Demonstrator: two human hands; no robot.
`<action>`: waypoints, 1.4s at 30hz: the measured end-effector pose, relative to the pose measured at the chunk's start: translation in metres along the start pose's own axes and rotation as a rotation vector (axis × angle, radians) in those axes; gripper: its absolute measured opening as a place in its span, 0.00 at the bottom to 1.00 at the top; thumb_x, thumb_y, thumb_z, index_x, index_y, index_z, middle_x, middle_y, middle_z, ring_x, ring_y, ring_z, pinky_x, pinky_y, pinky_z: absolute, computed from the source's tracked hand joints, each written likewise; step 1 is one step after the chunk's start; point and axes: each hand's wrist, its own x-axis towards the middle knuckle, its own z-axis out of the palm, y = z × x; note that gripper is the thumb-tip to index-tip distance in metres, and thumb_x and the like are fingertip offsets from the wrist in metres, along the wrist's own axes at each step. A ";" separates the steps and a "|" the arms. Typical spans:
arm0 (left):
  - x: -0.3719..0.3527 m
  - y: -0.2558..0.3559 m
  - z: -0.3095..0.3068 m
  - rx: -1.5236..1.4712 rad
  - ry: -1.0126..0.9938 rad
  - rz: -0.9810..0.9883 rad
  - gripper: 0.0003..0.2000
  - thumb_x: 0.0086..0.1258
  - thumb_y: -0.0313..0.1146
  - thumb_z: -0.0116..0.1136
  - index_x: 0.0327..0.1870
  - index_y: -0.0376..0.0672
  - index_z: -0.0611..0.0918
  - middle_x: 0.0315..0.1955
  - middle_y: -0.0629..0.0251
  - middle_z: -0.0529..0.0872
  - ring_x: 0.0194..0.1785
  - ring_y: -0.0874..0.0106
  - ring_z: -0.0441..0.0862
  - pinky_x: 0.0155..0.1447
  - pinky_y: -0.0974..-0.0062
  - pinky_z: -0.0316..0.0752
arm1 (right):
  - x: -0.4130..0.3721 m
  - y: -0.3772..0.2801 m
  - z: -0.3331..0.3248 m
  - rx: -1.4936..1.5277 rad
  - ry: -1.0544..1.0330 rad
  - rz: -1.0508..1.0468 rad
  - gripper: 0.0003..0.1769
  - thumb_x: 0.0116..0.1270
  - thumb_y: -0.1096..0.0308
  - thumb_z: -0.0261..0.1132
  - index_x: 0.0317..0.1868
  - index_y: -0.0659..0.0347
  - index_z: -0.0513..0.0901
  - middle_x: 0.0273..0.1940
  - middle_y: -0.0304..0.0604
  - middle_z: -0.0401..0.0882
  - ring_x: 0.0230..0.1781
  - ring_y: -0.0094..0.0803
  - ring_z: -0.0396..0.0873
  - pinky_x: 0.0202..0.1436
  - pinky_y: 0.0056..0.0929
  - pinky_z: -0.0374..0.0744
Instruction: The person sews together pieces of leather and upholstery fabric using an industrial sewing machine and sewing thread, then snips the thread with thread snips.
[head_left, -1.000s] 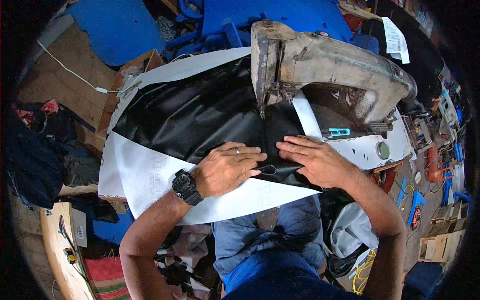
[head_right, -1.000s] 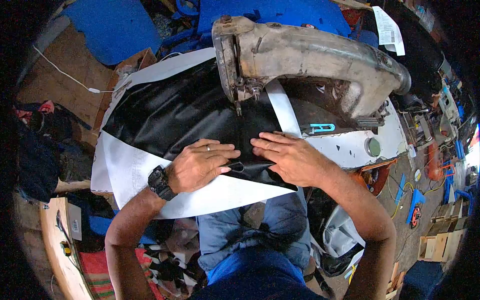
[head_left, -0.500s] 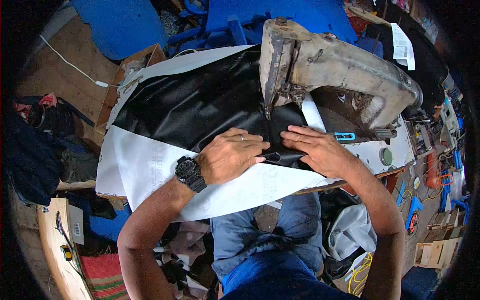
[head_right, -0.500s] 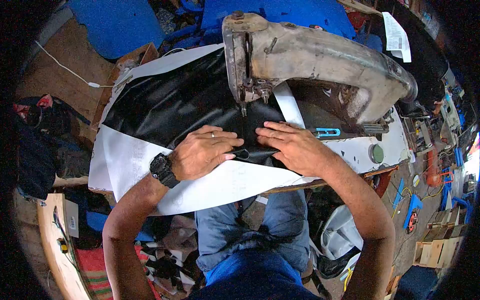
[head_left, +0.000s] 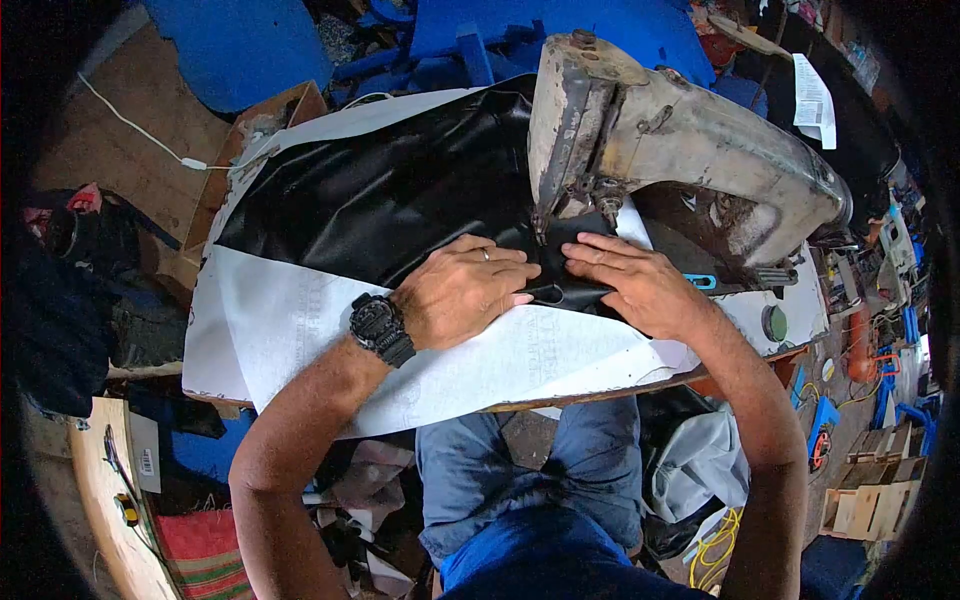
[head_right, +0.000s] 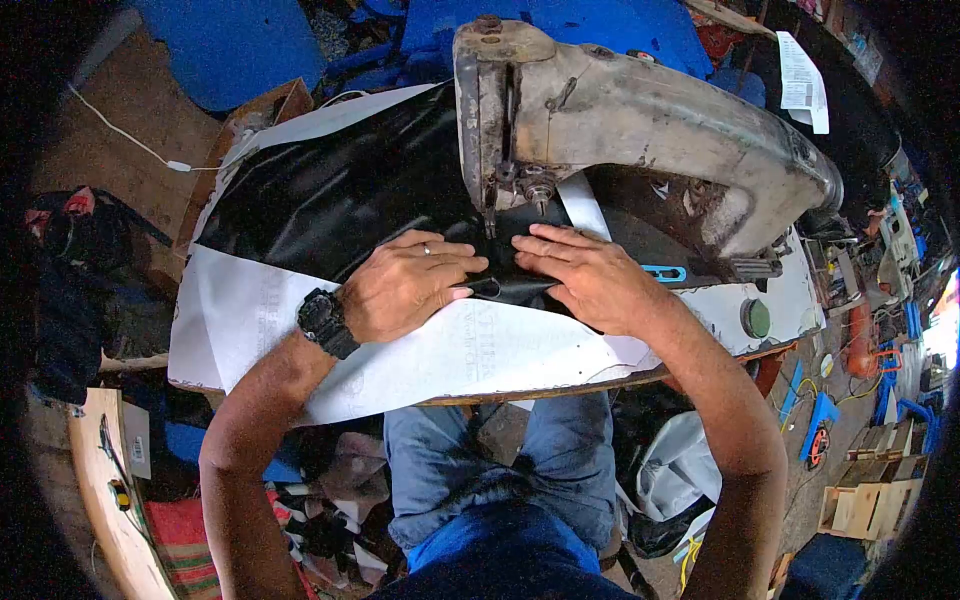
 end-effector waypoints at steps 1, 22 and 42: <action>0.001 -0.002 0.000 0.003 -0.004 -0.008 0.16 0.80 0.36 0.65 0.61 0.36 0.87 0.59 0.56 0.92 0.69 0.60 0.86 0.73 0.55 0.79 | 0.002 0.002 0.000 -0.001 0.000 0.004 0.29 0.70 0.67 0.73 0.72 0.60 0.82 0.81 0.39 0.73 0.85 0.37 0.65 0.87 0.41 0.69; 0.011 -0.009 -0.006 0.183 -0.005 -0.163 0.21 0.81 0.44 0.64 0.66 0.39 0.84 0.55 0.54 0.93 0.60 0.58 0.90 0.70 0.59 0.78 | 0.001 -0.007 -0.013 0.232 0.305 0.233 0.26 0.75 0.62 0.71 0.69 0.65 0.83 0.72 0.54 0.82 0.76 0.54 0.76 0.79 0.49 0.74; -0.081 0.134 -0.023 0.290 0.096 -0.226 0.16 0.59 0.21 0.64 0.50 0.42 0.90 0.61 0.57 0.90 0.73 0.58 0.81 0.82 0.48 0.67 | -0.070 -0.122 -0.010 0.094 0.375 -0.167 0.10 0.62 0.68 0.75 0.34 0.60 0.81 0.39 0.43 0.72 0.44 0.43 0.79 0.50 0.43 0.79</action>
